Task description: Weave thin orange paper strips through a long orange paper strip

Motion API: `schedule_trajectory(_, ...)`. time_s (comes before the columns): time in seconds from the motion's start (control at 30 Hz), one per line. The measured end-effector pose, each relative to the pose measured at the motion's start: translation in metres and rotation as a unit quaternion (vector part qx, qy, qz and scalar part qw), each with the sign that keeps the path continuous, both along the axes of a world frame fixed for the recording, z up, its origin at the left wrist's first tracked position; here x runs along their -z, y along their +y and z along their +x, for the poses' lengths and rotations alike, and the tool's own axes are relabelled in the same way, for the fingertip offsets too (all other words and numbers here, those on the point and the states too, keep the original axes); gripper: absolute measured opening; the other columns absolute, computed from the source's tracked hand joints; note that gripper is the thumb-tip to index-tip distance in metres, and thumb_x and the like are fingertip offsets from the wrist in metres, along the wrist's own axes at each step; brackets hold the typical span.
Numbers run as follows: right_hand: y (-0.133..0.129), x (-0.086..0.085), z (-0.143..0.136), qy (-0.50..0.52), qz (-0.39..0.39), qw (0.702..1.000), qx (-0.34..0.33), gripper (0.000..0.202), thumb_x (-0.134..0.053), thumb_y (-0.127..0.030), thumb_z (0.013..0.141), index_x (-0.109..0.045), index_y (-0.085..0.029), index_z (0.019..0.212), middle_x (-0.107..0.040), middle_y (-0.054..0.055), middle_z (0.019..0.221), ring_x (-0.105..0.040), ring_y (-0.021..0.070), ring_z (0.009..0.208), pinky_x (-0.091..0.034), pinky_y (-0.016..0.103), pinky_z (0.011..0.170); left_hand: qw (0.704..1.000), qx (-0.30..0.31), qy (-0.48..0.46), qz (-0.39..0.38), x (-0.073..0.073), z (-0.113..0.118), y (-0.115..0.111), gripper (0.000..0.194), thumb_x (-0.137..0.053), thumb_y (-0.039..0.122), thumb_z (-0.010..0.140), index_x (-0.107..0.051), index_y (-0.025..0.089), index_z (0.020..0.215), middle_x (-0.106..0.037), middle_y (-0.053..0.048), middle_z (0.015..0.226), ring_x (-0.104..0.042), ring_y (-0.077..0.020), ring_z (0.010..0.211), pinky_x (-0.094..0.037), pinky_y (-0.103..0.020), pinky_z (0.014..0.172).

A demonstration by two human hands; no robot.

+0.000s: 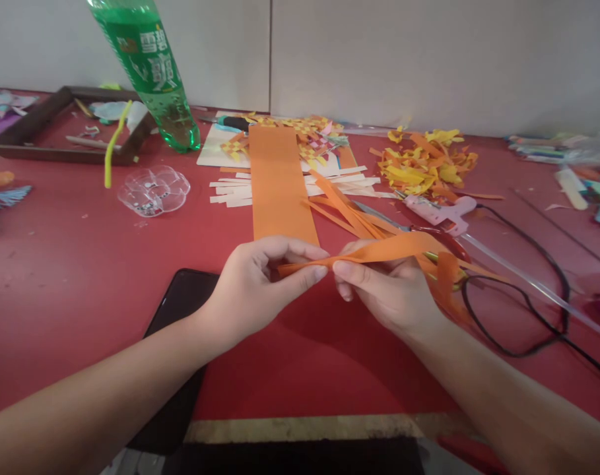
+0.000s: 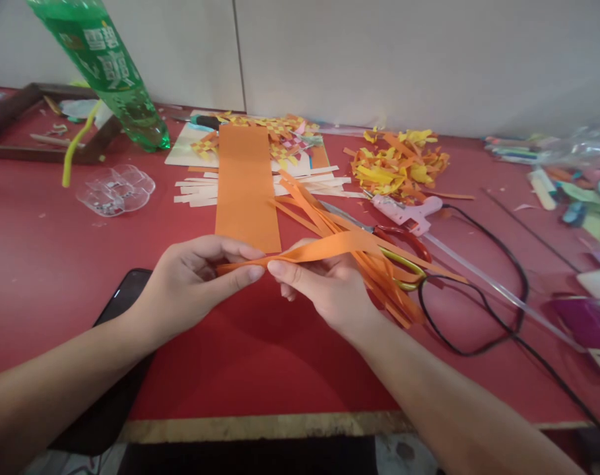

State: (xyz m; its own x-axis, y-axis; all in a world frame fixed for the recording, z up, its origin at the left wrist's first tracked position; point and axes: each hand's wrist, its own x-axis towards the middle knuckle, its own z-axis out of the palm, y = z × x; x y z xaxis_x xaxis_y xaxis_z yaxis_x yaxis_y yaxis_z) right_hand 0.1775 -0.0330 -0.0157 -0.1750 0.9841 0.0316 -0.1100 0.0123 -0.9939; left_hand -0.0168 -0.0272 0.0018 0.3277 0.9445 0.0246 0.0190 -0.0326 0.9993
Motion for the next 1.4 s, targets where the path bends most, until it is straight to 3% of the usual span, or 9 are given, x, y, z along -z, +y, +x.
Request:
schedule_trajectory(0.23, 0.001, 0.003, -0.001, 0.021, -0.001, 0.999, 0.044, 0.013, -0.079, -0.028, 0.078, -0.072, -0.021, 0.071, -0.062, -0.003, 0.056, -0.055, 0.0101, 0.049, -0.045, 0.024, 0.044, 0.998, -0.044, -0.005, -0.037, -0.002, 0.002, 0.002, 0.015, -0.079, 0.026, 0.077, -0.068, 0.018, 0.084, -0.075, -0.002, 0.087, -0.070, -0.0134, 0.080, -0.057, -0.021, 0.073)
schedule_trajectory(0.47, 0.009, -0.006, 0.001, 0.040, 0.005, 0.990, 0.135, 0.020, -0.079, -0.031, 0.075, -0.065, -0.022, 0.063, -0.054, -0.004, 0.051, -0.047, 0.0095, 0.043, -0.039, 0.025, 0.039, 0.985, -0.123, -0.085, -0.081, 0.001, -0.003, 0.010, 0.021, -0.079, 0.022, 0.075, -0.061, 0.020, 0.084, -0.062, 0.004, 0.068, -0.062, -0.0094, 0.065, -0.053, -0.021, 0.068)
schedule_trajectory(0.6, 0.011, -0.008, 0.007, 0.043, 0.015, 0.986, 0.160, 0.020, -0.078, -0.029, 0.076, -0.065, -0.023, 0.061, -0.052, -0.004, 0.050, -0.046, 0.0099, 0.043, -0.037, 0.026, 0.040, 0.974, -0.170, -0.128, -0.078, 0.003, -0.004, 0.014, 0.016, -0.075, 0.020, 0.080, -0.060, 0.021, 0.087, -0.061, 0.004, 0.077, -0.061, -0.0082, 0.071, -0.055, -0.020, 0.073)
schedule_trajectory(0.67, 0.008, -0.006, 0.007, 0.035, 0.020, 0.989, 0.144, 0.019, -0.078, -0.029, 0.077, -0.066, -0.023, 0.063, -0.054, -0.004, 0.052, -0.047, 0.0099, 0.044, -0.037, 0.026, 0.040, 0.981, -0.149, -0.114, -0.044, 0.003, -0.002, 0.012, 0.015, -0.075, 0.022, 0.080, -0.063, 0.021, 0.090, -0.065, 0.002, 0.088, -0.063, -0.0089, 0.080, -0.055, -0.020, 0.078)
schedule_trajectory(0.77, 0.001, -0.005, 0.003, -0.013, 0.037, 0.996, 0.076, 0.018, -0.078, -0.029, 0.078, -0.068, -0.023, 0.066, -0.057, -0.003, 0.055, -0.051, 0.0102, 0.046, -0.041, 0.026, 0.043, 0.997, -0.048, -0.055, -0.021, 0.002, 0.000, 0.006, 0.026, -0.081, 0.024, 0.075, -0.069, 0.020, 0.098, -0.072, -0.001, 0.100, -0.068, -0.0132, 0.093, -0.056, -0.022, 0.084)
schedule_trajectory(0.87, -0.004, -0.009, -0.003, -0.078, 0.065, 0.995, 0.021, 0.021, -0.076, -0.031, 0.081, -0.067, -0.021, 0.064, -0.058, -0.002, 0.057, -0.054, 0.0108, 0.050, -0.046, 0.025, 0.045, 1.000, 0.015, -0.011, -0.017, 0.002, 0.001, 0.001, 0.020, -0.080, 0.028, 0.076, -0.074, 0.019, 0.093, -0.077, -0.002, 0.094, -0.071, -0.0160, 0.091, -0.057, -0.025, 0.085)
schedule_trajectory(1.0, -0.004, -0.014, -0.007, -0.112, 0.080, 0.990, 0.012, 0.021, -0.073, -0.033, 0.082, -0.068, -0.022, 0.065, -0.059, -0.001, 0.057, -0.056, 0.0111, 0.051, -0.048, 0.024, 0.046, 1.000, 0.020, 0.009, -0.008, 0.003, 0.001, 0.000, 0.014, -0.076, 0.033, 0.081, -0.075, 0.021, 0.087, -0.079, -0.001, 0.090, -0.073, -0.0163, 0.087, -0.059, -0.024, 0.084)
schedule_trajectory(1.17, -0.003, -0.008, -0.003, -0.061, 0.060, 0.996, 0.014, 0.017, -0.072, -0.028, 0.084, -0.068, -0.022, 0.069, -0.061, -0.002, 0.061, -0.057, 0.0108, 0.052, -0.050, 0.025, 0.049, 1.000, 0.008, 0.013, -0.019, 0.002, 0.000, 0.001, 0.016, -0.077, 0.035, 0.080, -0.077, 0.021, 0.089, -0.080, -0.002, 0.091, -0.074, -0.0178, 0.088, -0.060, -0.025, 0.084)
schedule_trajectory(1.4, -0.003, -0.006, -0.001, -0.068, 0.064, 0.996, 0.013, 0.019, -0.072, -0.027, 0.085, -0.068, -0.022, 0.067, -0.060, -0.003, 0.059, -0.056, 0.0098, 0.050, -0.049, 0.024, 0.048, 1.000, 0.005, 0.013, -0.020, 0.001, 0.000, 0.001, 0.015, -0.076, 0.032, 0.080, -0.077, 0.021, 0.090, -0.080, -0.003, 0.092, -0.075, -0.0187, 0.088, -0.060, -0.027, 0.084)
